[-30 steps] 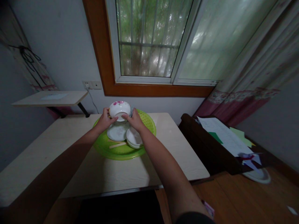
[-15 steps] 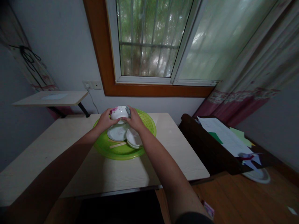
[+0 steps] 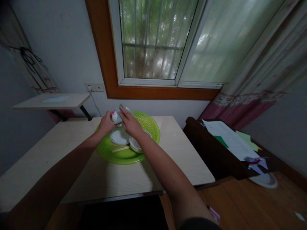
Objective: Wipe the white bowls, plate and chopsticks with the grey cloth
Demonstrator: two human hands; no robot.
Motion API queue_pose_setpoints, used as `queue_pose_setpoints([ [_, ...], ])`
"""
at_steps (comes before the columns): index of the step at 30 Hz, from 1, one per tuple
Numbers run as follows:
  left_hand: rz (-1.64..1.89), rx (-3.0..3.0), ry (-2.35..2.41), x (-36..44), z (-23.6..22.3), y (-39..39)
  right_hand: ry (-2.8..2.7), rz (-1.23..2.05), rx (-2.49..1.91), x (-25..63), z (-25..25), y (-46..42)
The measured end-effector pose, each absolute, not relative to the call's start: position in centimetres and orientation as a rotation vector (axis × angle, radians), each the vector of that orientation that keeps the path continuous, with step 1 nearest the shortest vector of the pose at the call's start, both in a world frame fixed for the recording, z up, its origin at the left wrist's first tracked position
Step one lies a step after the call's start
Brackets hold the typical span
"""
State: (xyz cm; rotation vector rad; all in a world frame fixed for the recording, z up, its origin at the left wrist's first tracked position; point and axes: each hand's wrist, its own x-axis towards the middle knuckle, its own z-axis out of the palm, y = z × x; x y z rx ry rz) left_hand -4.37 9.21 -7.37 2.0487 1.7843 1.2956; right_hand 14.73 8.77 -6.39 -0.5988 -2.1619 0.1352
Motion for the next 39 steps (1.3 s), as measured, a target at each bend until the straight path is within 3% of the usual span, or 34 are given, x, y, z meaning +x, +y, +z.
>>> queue_pose_setpoints([
  [16,1.182,2.137,1.786,-3.9,-7.0,8.5,-1.770,0.264,-1.139,16.3,-8.4,11.9],
  [31,1.055,2.378,1.636,-4.5,-7.6,8.7,-2.244,0.000,-0.622,14.7,-6.7,8.3],
  [39,1.150,2.213,1.757,-3.8,-7.2,8.4,-1.976,0.165,-0.875,15.6,-6.5,9.2],
])
